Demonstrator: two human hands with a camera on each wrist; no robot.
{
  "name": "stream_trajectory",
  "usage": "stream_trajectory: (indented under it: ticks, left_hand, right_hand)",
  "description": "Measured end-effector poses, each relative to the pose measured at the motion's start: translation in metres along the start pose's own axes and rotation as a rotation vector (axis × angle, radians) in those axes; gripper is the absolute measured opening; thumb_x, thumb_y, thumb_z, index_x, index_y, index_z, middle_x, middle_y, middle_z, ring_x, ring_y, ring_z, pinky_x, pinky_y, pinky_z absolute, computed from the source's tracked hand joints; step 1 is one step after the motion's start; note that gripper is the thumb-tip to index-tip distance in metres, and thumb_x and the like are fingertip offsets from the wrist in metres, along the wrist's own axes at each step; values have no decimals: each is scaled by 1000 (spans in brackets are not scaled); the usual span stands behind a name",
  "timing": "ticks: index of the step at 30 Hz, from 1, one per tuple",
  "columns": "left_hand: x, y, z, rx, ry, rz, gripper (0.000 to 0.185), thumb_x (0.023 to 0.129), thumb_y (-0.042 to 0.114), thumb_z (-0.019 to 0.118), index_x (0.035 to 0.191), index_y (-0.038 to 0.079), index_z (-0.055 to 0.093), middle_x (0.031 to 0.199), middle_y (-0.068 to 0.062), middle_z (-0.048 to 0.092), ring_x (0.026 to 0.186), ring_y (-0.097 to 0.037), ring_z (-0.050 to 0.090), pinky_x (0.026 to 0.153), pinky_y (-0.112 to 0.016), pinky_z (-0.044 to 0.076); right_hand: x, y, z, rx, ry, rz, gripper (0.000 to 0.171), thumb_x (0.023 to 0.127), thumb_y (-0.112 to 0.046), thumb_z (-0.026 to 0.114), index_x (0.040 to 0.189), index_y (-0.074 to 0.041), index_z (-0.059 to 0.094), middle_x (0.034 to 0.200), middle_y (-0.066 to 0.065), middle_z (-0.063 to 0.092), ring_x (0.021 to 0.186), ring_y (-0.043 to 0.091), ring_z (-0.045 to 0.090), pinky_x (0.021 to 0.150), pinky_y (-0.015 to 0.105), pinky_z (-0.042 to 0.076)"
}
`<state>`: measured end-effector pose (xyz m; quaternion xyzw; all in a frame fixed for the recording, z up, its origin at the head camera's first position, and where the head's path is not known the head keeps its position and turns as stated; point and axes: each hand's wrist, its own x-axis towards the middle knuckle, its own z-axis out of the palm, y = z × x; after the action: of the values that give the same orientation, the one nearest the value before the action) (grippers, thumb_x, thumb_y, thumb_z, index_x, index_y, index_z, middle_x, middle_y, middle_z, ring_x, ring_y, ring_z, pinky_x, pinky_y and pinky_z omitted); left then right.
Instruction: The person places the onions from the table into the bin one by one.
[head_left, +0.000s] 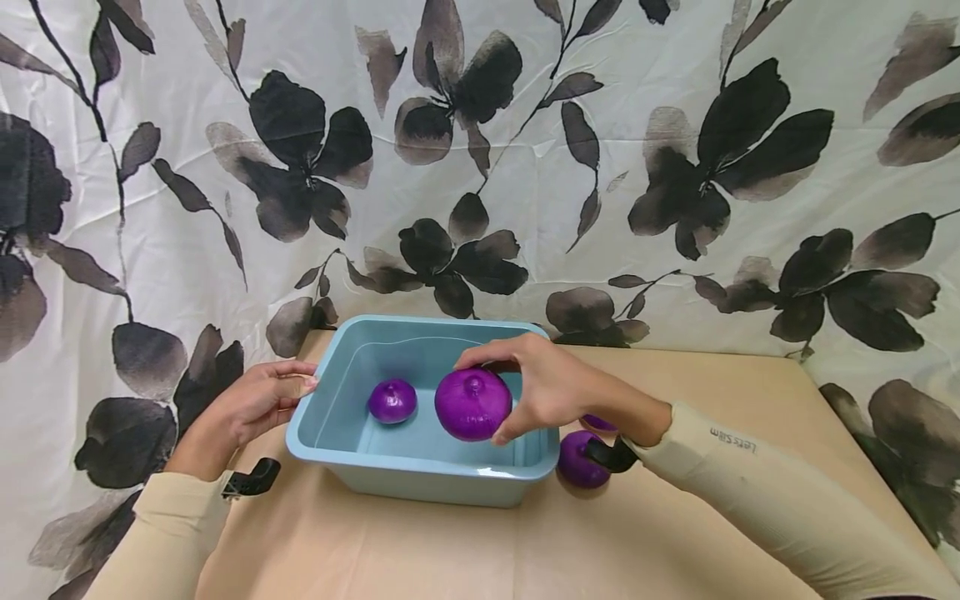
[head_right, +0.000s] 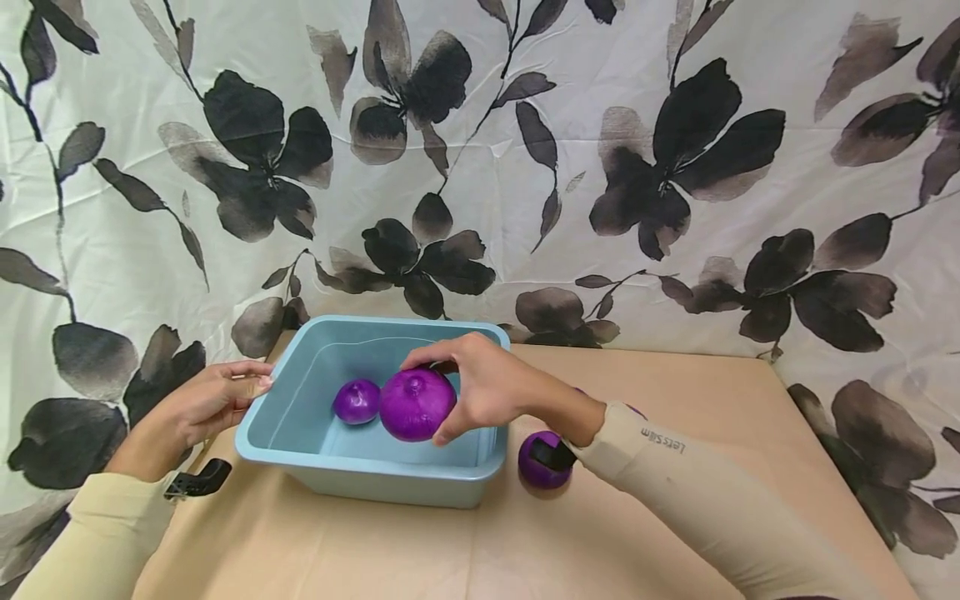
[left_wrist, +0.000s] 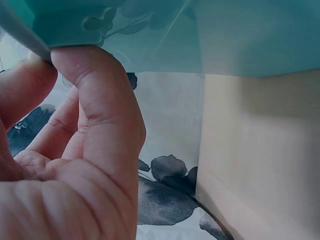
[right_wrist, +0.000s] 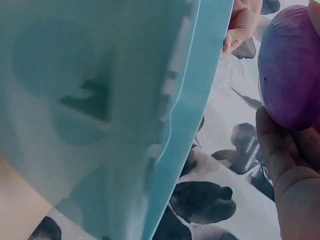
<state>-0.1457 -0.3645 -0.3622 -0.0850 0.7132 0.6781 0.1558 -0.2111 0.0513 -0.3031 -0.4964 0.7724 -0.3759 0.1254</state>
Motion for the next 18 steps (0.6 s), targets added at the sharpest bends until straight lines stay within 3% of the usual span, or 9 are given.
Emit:
stream_trajectory:
  ticks: [18]
  left_hand:
    - [0, -1, 0, 23, 15, -12, 14, 102, 10, 64, 110, 20, 70, 94, 6, 73, 82, -8, 72, 78, -26, 62]
  right_hand:
    - [59, -6, 18, 11, -90, -49, 73, 63, -17, 97, 130, -15, 69, 125, -4, 72, 115, 11, 65, 101, 28, 57]
